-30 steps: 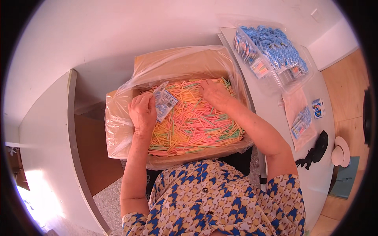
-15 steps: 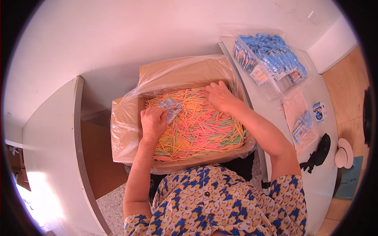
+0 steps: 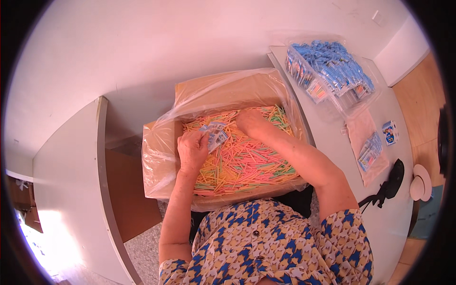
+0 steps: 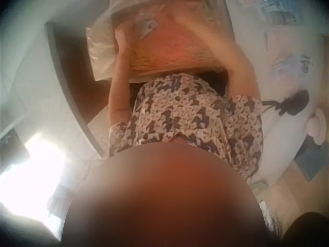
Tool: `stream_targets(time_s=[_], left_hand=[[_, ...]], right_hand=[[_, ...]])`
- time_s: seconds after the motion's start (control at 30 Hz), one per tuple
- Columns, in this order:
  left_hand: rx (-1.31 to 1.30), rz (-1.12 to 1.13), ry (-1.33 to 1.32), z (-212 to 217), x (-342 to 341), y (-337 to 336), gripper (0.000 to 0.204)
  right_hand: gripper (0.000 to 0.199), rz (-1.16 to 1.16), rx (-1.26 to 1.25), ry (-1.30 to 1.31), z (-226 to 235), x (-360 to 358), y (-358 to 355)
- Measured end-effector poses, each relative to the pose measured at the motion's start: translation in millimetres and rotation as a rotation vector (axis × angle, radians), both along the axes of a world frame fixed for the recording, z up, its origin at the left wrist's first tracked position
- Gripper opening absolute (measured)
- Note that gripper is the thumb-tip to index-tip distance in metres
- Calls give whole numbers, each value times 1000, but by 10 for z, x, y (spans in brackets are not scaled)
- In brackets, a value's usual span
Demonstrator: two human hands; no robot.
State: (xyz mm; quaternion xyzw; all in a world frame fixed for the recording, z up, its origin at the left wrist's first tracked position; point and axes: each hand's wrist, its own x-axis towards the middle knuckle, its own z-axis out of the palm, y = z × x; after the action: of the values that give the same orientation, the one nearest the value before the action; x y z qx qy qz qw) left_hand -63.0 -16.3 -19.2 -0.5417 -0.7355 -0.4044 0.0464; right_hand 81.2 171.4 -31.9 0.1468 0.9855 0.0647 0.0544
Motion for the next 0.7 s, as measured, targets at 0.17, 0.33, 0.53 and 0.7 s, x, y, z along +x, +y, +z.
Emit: stream_targets(time_s=[0.17,0.33,0.53,0.7], left_hand=[[-12,16,22,-56,-19,-23,23],[19,22,89,-10,9,1,12],[-404,-21,255,143,30,-22,17],[-129,8,194,244,115,-5,29]], right_hand=[[16,-120,-358,119,104,159,156],[24,-247,-855,385,249,431,273],[30,-269,-1158,477,416,620,28],[31,-243,-1388,474,359,633,-150]])
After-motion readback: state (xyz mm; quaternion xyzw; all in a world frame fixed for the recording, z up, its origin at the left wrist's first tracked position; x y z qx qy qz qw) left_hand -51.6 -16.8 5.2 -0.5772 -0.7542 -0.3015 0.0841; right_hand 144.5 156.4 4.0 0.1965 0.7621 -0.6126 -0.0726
